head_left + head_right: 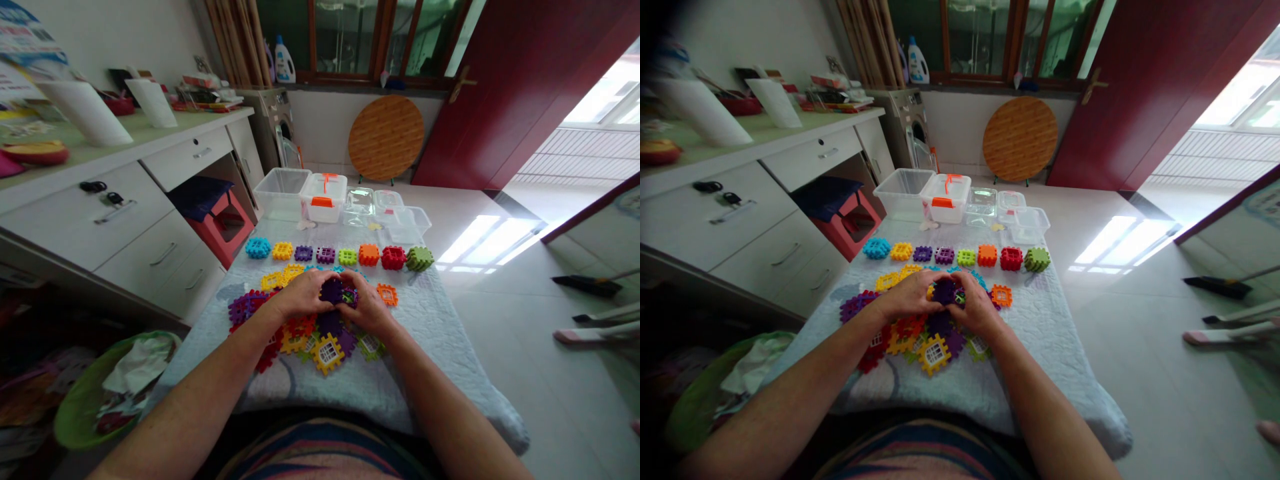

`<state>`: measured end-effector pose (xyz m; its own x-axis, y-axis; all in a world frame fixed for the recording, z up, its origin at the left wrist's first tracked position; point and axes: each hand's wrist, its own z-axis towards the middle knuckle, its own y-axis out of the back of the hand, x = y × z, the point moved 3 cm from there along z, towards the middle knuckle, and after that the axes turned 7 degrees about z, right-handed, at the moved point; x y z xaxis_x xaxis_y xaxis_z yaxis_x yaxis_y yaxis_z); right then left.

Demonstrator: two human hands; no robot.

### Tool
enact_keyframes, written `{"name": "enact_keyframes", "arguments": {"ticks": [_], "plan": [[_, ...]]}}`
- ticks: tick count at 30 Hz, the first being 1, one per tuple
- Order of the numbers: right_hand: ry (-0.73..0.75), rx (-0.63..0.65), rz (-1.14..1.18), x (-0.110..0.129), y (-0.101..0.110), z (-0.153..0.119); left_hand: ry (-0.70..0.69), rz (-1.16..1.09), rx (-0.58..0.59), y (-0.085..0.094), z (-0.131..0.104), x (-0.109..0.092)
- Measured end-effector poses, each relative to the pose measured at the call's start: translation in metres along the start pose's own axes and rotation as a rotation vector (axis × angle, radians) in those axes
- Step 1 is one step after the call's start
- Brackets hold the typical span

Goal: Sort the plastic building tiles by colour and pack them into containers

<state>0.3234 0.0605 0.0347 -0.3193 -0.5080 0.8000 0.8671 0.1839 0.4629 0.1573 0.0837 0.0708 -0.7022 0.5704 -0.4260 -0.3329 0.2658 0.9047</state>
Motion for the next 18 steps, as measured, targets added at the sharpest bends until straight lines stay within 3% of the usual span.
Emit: {"name": "enact_keyframes", "arguments": {"ticks": [10, 14, 18], "plan": [[0.015, -0.025, 0.132, 0.008, 0.004, -0.001, 0.053, 0.044, -0.116, 0.009, -0.002, 0.000], [-0.022, -0.154, 0.055, 0.004, 0.018, -0.001, 0.127, 0.150, -0.217, 0.028, 0.000, 0.032], [-0.052, -0.230, 0.018, -0.004, 0.027, -0.001, 0.248, 0.276, -0.180, 0.048, 0.018, 0.077]]}}
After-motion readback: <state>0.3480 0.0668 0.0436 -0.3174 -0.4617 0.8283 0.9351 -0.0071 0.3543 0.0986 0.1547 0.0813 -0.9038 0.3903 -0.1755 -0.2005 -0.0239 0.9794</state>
